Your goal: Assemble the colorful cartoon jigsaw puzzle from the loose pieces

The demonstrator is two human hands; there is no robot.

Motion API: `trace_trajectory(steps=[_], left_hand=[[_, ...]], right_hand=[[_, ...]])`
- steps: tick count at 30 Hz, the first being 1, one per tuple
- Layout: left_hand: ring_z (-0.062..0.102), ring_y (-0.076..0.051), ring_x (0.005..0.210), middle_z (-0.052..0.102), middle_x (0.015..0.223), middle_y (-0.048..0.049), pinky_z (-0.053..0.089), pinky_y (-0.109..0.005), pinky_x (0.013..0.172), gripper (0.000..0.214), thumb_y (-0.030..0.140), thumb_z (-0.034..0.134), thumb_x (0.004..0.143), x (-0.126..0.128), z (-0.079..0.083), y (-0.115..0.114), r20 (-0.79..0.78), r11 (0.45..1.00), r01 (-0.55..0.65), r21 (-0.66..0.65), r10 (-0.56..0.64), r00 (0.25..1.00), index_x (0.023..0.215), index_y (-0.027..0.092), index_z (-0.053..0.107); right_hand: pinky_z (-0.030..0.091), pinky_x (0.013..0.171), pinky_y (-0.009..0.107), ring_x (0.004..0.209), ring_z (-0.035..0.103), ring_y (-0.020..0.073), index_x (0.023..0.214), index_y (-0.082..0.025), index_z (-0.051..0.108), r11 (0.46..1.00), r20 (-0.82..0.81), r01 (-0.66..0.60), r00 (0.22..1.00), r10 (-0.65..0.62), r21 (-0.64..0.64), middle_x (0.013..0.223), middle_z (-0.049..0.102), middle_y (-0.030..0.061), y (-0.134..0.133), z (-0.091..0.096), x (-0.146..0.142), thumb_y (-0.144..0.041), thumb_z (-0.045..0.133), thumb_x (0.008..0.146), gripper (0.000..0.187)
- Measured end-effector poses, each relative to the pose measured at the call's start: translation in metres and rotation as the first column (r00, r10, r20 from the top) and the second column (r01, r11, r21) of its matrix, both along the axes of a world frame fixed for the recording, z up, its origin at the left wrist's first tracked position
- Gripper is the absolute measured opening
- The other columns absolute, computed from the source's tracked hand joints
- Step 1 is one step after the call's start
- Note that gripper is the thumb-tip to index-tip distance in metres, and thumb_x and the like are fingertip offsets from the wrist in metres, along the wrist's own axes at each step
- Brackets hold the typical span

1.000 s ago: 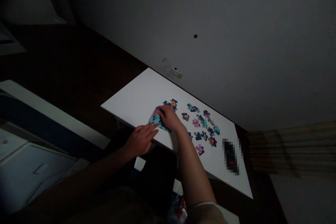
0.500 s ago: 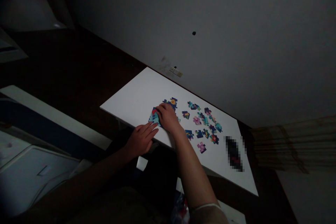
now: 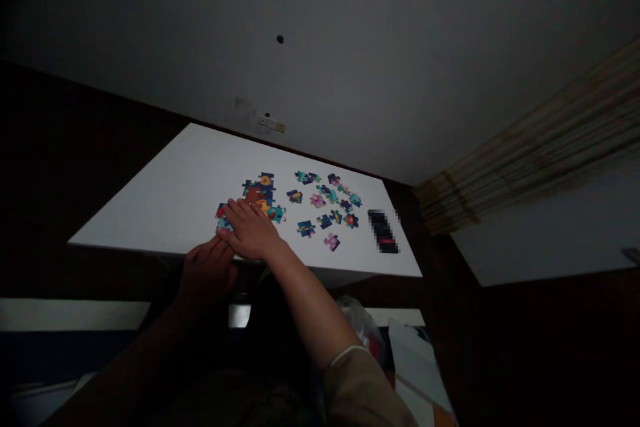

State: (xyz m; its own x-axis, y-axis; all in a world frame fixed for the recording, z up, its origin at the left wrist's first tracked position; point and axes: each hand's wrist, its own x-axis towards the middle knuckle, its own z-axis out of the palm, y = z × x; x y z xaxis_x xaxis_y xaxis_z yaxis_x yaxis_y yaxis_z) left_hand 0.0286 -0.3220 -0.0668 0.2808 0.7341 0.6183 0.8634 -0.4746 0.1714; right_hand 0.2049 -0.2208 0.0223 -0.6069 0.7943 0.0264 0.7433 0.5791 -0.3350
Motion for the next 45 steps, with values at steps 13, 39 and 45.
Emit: trace_trajectory(steps=[13, 39, 45], left_hand=[[0.080, -0.037, 0.151, 0.086, 0.159, -0.0166, 0.051, -0.056, 0.125, 0.042, 0.018, 0.063, 0.108, -0.001, 0.005, -0.003, -0.070, 0.997, -0.043, -0.062, 0.039, 0.997, 0.144, 0.020, 0.084], [0.074, -0.039, 0.158, 0.083, 0.165, -0.0127, 0.057, -0.062, 0.125, 0.055, 0.017, 0.070, 0.102, -0.002, 0.001, -0.004, -0.055, 0.988, -0.040, -0.152, 0.032, 0.998, 0.153, 0.031, 0.085], [0.077, -0.039, 0.154, 0.086, 0.161, -0.0136, 0.060, -0.062, 0.124, 0.057, 0.016, 0.067, 0.097, -0.005, 0.015, -0.003, -0.005, 0.985, -0.014, -0.172, 0.013, 1.000, 0.149, 0.028, 0.087]], right_hand=[[0.034, 0.156, 0.062, 0.189, 0.040, 0.0340, 0.181, -0.030, 0.065, 0.997, -0.102, 0.058, 0.993, -0.053, 0.046, 0.199, 0.051, 0.0098, 0.001, -0.012, -0.003, -0.057, 0.066, 0.128, 0.059], [0.051, 0.143, 0.058, 0.159, 0.070, 0.0355, 0.143, -0.024, 0.086, 0.988, -0.212, 0.107, 0.974, -0.081, 0.115, 0.165, 0.082, 0.0143, -0.018, 0.003, 0.003, -0.026, 0.067, 0.120, 0.030], [0.051, 0.142, 0.062, 0.161, 0.068, 0.0360, 0.149, -0.028, 0.086, 0.988, -0.217, 0.118, 0.972, -0.095, 0.096, 0.170, 0.079, 0.0106, -0.019, 0.006, 0.003, -0.028, 0.066, 0.122, 0.035]])
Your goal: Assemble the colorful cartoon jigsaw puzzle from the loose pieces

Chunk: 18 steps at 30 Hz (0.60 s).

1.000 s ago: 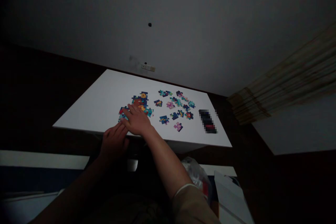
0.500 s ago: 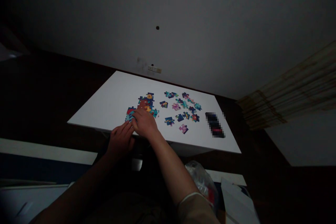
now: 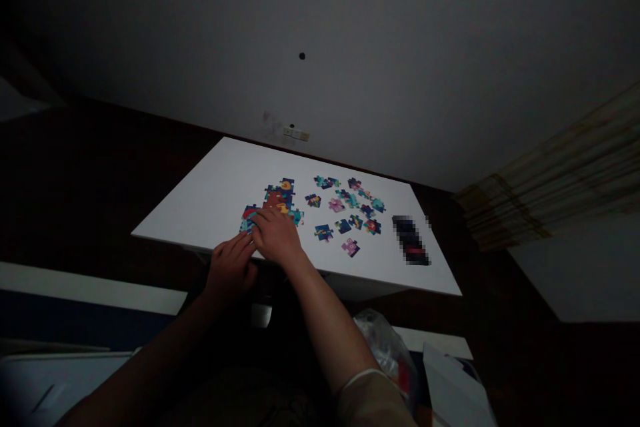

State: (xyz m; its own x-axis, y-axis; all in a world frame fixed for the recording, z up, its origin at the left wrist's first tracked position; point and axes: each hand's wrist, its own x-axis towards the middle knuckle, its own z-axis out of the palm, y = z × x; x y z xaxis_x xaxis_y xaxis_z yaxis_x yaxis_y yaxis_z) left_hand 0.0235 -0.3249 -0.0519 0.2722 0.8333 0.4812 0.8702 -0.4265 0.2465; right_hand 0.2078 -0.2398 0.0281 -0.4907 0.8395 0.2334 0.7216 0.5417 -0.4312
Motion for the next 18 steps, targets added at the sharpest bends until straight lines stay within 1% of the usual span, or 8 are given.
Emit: trace_trajectory(steps=[3, 4, 5, 7, 9, 12, 15, 18], left_hand=[[0.083, -0.035, 0.142, 0.092, 0.144, -0.0095, 0.064, -0.056, 0.118, 0.043, 0.018, 0.064, 0.098, -0.013, 0.018, 0.014, 0.063, 1.000, 0.014, -0.017, -0.012, 0.998, 0.129, 0.029, 0.091], [0.083, -0.034, 0.141, 0.093, 0.140, -0.0093, 0.065, -0.055, 0.118, 0.039, 0.019, 0.063, 0.100, -0.018, 0.026, 0.020, 0.078, 0.999, -0.018, -0.028, 0.020, 0.997, 0.125, 0.029, 0.092], [0.082, -0.035, 0.144, 0.093, 0.143, -0.0104, 0.064, -0.055, 0.120, 0.039, 0.021, 0.063, 0.102, -0.023, 0.034, 0.027, 0.082, 0.997, -0.065, -0.040, 0.068, 0.994, 0.129, 0.028, 0.091], [0.078, -0.038, 0.153, 0.087, 0.158, -0.0144, 0.063, -0.057, 0.124, 0.051, 0.027, 0.063, 0.105, -0.031, 0.047, 0.039, 0.047, 0.991, -0.111, -0.075, 0.115, 0.992, 0.150, 0.025, 0.086], [0.074, -0.036, 0.160, 0.079, 0.171, -0.0149, 0.060, -0.056, 0.128, 0.061, 0.029, 0.061, 0.109, -0.034, 0.055, 0.047, -0.015, 0.989, -0.064, -0.132, 0.062, 0.998, 0.167, 0.024, 0.078], [0.067, -0.034, 0.170, 0.072, 0.181, -0.0124, 0.054, -0.055, 0.137, 0.069, 0.031, 0.059, 0.113, -0.033, 0.056, 0.047, -0.082, 0.985, 0.009, -0.175, -0.024, 0.996, 0.182, 0.027, 0.065], [0.063, -0.035, 0.174, 0.068, 0.185, -0.0119, 0.050, -0.057, 0.141, 0.070, 0.034, 0.058, 0.116, -0.030, 0.052, 0.043, -0.097, 0.985, -0.005, -0.173, -0.012, 0.995, 0.185, 0.029, 0.061], [0.064, -0.036, 0.173, 0.069, 0.184, -0.0135, 0.050, -0.060, 0.140, 0.068, 0.036, 0.056, 0.117, -0.027, 0.051, 0.041, -0.087, 0.984, -0.020, -0.177, 0.004, 0.996, 0.183, 0.027, 0.063]], right_hand=[[0.053, 0.140, 0.062, 0.160, 0.069, 0.0367, 0.149, -0.028, 0.087, 1.000, -0.012, 0.001, 1.000, -0.001, -0.002, 0.168, 0.080, 0.0116, 0.000, -0.001, 0.000, -0.030, 0.068, 0.121, 0.034], [0.053, 0.140, 0.063, 0.160, 0.069, 0.0370, 0.149, -0.027, 0.087, 1.000, -0.023, 0.001, 1.000, -0.001, -0.002, 0.168, 0.080, 0.0120, 0.001, -0.002, 0.001, -0.031, 0.069, 0.120, 0.034], [0.053, 0.140, 0.063, 0.160, 0.070, 0.0370, 0.149, -0.027, 0.087, 1.000, -0.037, -0.001, 0.999, 0.001, -0.001, 0.167, 0.080, 0.0123, 0.001, -0.003, 0.002, -0.031, 0.070, 0.119, 0.034], [0.051, 0.141, 0.062, 0.160, 0.070, 0.0364, 0.148, -0.027, 0.087, 1.000, -0.074, -0.010, 0.997, 0.010, 0.002, 0.166, 0.081, 0.0125, 0.004, -0.007, 0.003, -0.029, 0.070, 0.118, 0.034], [0.050, 0.143, 0.061, 0.160, 0.070, 0.0357, 0.145, -0.025, 0.087, 1.000, -0.116, -0.022, 0.993, 0.022, -0.002, 0.165, 0.082, 0.0136, 0.007, -0.012, 0.005, -0.025, 0.071, 0.114, 0.035], [0.051, 0.142, 0.059, 0.156, 0.073, 0.0343, 0.146, -0.023, 0.085, 0.999, -0.200, 0.009, 0.980, -0.019, -0.053, 0.163, 0.083, 0.0147, 0.013, -0.018, 0.008, -0.017, 0.068, 0.109, 0.041], [0.057, 0.137, 0.059, 0.151, 0.077, 0.0336, 0.153, -0.024, 0.080, 0.989, -0.278, 0.071, 0.955, -0.104, -0.127, 0.160, 0.084, 0.0140, 0.016, -0.022, 0.010, -0.015, 0.066, 0.105, 0.051], [0.059, 0.134, 0.059, 0.148, 0.078, 0.0344, 0.155, -0.024, 0.078, 0.983, -0.311, 0.096, 0.940, -0.142, -0.158, 0.159, 0.084, 0.0148, 0.018, -0.023, 0.012, -0.015, 0.066, 0.103, 0.053]])
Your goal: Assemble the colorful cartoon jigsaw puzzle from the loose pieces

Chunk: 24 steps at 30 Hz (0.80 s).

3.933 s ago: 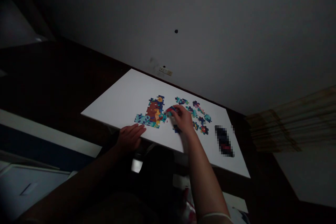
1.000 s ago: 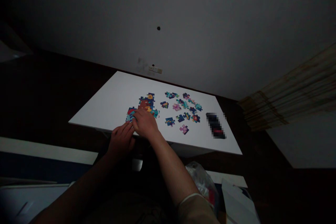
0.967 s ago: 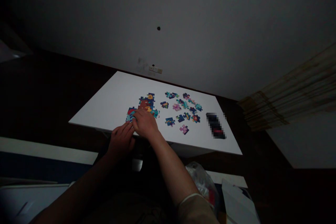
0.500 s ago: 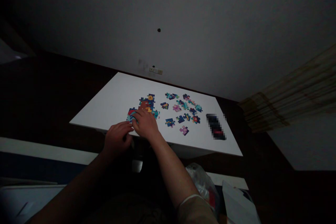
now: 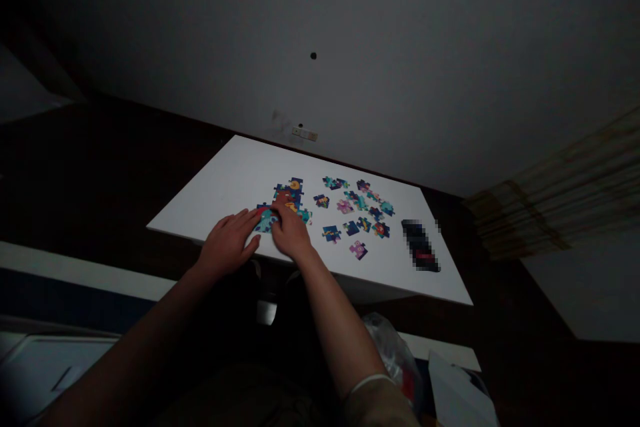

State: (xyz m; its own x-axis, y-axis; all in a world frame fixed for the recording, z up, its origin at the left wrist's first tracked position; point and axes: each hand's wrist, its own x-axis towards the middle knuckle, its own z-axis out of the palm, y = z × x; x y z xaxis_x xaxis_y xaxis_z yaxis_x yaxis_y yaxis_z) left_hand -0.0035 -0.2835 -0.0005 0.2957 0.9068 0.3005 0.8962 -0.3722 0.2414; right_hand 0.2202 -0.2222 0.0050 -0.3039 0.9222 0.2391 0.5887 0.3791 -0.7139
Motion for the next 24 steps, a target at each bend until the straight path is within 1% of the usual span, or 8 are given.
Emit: trace_trajectory(steps=[7, 10, 14, 18, 24], left_hand=[[0.068, -0.041, 0.166, 0.072, 0.180, -0.0146, 0.054, -0.066, 0.135, 0.068, 0.033, 0.061, 0.113, 0.003, 0.005, 0.006, 0.054, 1.000, 0.004, -0.011, -0.003, 0.999, 0.181, 0.029, 0.067], [0.068, -0.041, 0.167, 0.072, 0.180, -0.0154, 0.054, -0.065, 0.135, 0.068, 0.033, 0.062, 0.113, 0.003, 0.006, 0.008, 0.060, 1.000, 0.006, -0.016, -0.005, 0.998, 0.180, 0.027, 0.067], [0.067, -0.040, 0.168, 0.071, 0.181, -0.0166, 0.053, -0.064, 0.136, 0.068, 0.032, 0.062, 0.112, 0.003, 0.007, 0.010, 0.048, 1.000, 0.001, -0.030, 0.000, 0.999, 0.180, 0.025, 0.066], [0.069, -0.041, 0.166, 0.073, 0.179, -0.0169, 0.055, -0.064, 0.134, 0.069, 0.030, 0.066, 0.110, 0.003, 0.007, 0.013, 0.036, 1.000, -0.014, -0.026, 0.015, 0.999, 0.178, 0.027, 0.068], [0.072, -0.041, 0.162, 0.076, 0.175, -0.0152, 0.059, -0.060, 0.129, 0.066, 0.033, 0.067, 0.110, 0.003, 0.010, 0.017, 0.018, 1.000, -0.012, -0.015, 0.012, 1.000, 0.177, 0.032, 0.069]], right_hand=[[0.061, 0.131, 0.057, 0.145, 0.078, 0.0344, 0.154, -0.024, 0.073, 1.000, -0.066, 0.016, 0.998, -0.015, 0.020, 0.157, 0.082, 0.0162, 0.001, 0.000, 0.002, -0.014, 0.064, 0.099, 0.056], [0.061, 0.130, 0.057, 0.145, 0.078, 0.0350, 0.152, -0.022, 0.073, 0.999, -0.069, 0.024, 0.997, -0.022, 0.027, 0.157, 0.082, 0.0177, 0.001, 0.000, 0.002, -0.016, 0.064, 0.100, 0.053], [0.061, 0.130, 0.059, 0.143, 0.079, 0.0356, 0.149, -0.024, 0.074, 0.999, -0.058, 0.027, 0.998, -0.026, 0.023, 0.154, 0.083, 0.0167, 0.000, 0.001, 0.001, -0.017, 0.065, 0.102, 0.049], [0.061, 0.130, 0.059, 0.139, 0.079, 0.0346, 0.146, -0.026, 0.075, 0.999, -0.059, 0.033, 0.998, -0.032, 0.010, 0.150, 0.084, 0.0144, 0.000, 0.004, 0.000, -0.015, 0.067, 0.099, 0.049], [0.061, 0.131, 0.060, 0.140, 0.078, 0.0349, 0.145, -0.026, 0.076, 1.000, -0.052, 0.027, 0.998, -0.026, 0.015, 0.149, 0.084, 0.0139, -0.001, 0.006, -0.001, -0.016, 0.066, 0.099, 0.048]])
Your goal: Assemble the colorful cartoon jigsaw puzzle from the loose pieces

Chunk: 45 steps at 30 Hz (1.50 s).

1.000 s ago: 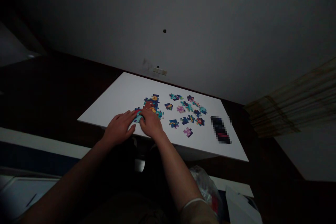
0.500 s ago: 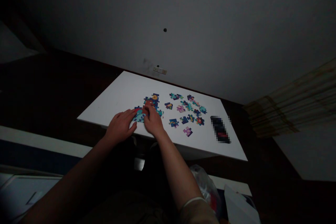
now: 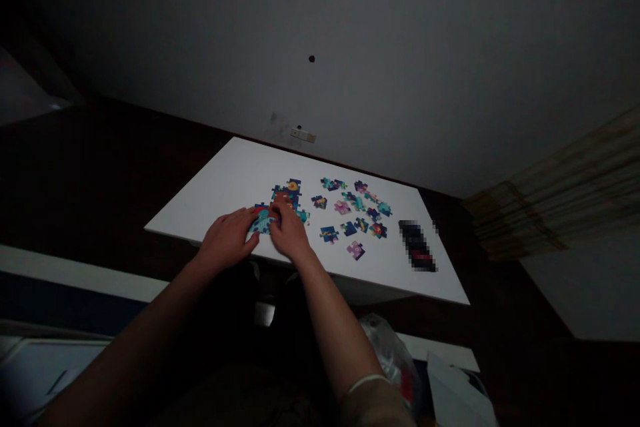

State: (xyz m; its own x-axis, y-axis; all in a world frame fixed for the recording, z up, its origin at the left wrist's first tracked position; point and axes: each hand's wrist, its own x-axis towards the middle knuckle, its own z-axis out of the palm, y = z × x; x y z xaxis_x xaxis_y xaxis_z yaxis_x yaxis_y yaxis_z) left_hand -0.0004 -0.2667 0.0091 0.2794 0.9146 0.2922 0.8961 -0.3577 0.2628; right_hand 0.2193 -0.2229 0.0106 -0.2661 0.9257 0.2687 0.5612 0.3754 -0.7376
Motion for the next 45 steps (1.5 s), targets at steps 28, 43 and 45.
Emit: trace_trajectory(steps=[28, 43, 45], left_hand=[[0.038, -0.039, 0.190, 0.041, 0.202, -0.0198, 0.031, -0.060, 0.156, 0.082, 0.056, 0.050, 0.123, 0.025, -0.008, 0.005, -0.204, 0.985, 0.003, -0.174, -0.039, 0.978, 0.194, 0.015, 0.045], [0.043, -0.041, 0.187, 0.052, 0.195, -0.0249, 0.031, -0.060, 0.156, 0.076, 0.043, 0.052, 0.121, 0.046, -0.007, 0.006, -0.174, 0.980, 0.068, -0.185, -0.101, 0.980, 0.187, 0.007, 0.052], [0.045, -0.041, 0.186, 0.054, 0.194, -0.0270, 0.033, -0.060, 0.155, 0.075, 0.038, 0.052, 0.119, 0.053, -0.004, 0.017, -0.166, 0.976, 0.075, -0.204, -0.110, 0.980, 0.187, 0.005, 0.052]], right_hand=[[0.058, 0.134, 0.056, 0.145, 0.076, 0.0322, 0.147, -0.026, 0.078, 1.000, -0.007, -0.023, 1.000, 0.023, -0.005, 0.152, 0.083, 0.0132, -0.001, 0.000, 0.000, -0.010, 0.069, 0.103, 0.048], [0.058, 0.131, 0.052, 0.144, 0.078, 0.0308, 0.147, -0.025, 0.080, 0.999, 0.022, -0.037, 0.999, 0.038, -0.024, 0.151, 0.085, 0.0129, 0.000, 0.002, 0.003, -0.030, 0.060, 0.125, 0.031], [0.058, 0.132, 0.052, 0.146, 0.077, 0.0300, 0.149, -0.026, 0.080, 0.999, 0.022, -0.044, 0.999, 0.044, -0.024, 0.154, 0.085, 0.0124, 0.000, 0.002, 0.003, -0.031, 0.060, 0.126, 0.032]])
